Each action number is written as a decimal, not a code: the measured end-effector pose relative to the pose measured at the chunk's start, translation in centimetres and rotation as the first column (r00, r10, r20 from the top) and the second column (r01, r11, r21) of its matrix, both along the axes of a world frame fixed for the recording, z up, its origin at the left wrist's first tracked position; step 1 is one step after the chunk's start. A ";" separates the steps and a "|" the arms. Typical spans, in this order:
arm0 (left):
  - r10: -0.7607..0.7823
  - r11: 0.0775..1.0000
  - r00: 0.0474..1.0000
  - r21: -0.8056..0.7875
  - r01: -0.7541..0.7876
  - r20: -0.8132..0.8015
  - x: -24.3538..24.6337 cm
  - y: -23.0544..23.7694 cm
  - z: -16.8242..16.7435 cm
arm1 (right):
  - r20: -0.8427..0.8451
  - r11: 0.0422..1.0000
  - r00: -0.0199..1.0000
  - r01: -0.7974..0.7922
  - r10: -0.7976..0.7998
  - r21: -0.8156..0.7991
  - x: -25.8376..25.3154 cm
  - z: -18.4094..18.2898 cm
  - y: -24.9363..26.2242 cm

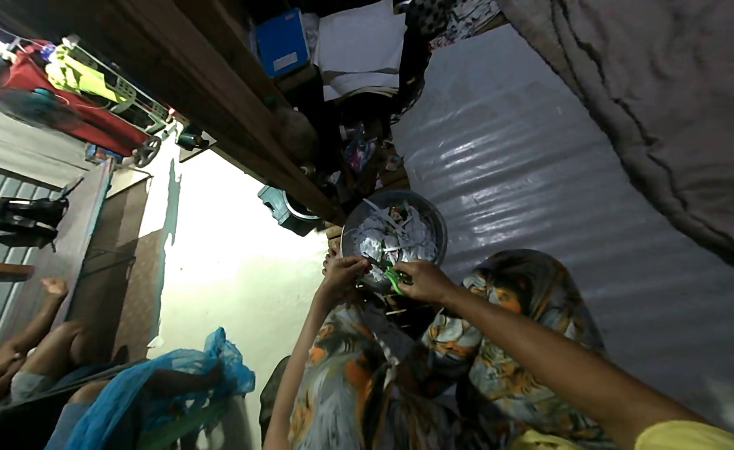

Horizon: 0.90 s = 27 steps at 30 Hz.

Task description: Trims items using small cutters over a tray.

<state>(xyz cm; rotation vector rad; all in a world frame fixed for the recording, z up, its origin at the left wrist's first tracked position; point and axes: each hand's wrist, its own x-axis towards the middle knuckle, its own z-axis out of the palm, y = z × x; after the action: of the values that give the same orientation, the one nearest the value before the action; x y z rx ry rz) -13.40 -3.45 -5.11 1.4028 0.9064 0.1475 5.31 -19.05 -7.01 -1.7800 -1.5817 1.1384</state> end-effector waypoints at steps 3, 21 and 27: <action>-0.014 1.000 1.000 0.020 0.014 -0.011 0.0 0.0 0.1 | 0.011 1.000 1.000 -0.008 0.007 0.020 0.1 -0.1 0.0; -0.004 1.000 0.999 -0.001 0.004 -0.049 0.1 -0.2 0.5 | -0.044 1.000 0.999 0.005 -0.005 -0.013 0.4 -0.1 0.2; 0.024 0.998 1.000 -0.057 -0.025 -0.007 0.2 0.1 0.2 | -0.032 0.999 0.999 -0.003 0.002 -0.034 0.4 -0.1 0.1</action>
<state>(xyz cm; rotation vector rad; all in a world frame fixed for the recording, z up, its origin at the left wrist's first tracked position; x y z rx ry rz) -13.21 -3.39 -4.92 1.3402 0.9264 0.1347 5.68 -18.91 -7.12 -1.7723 -1.5556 1.1958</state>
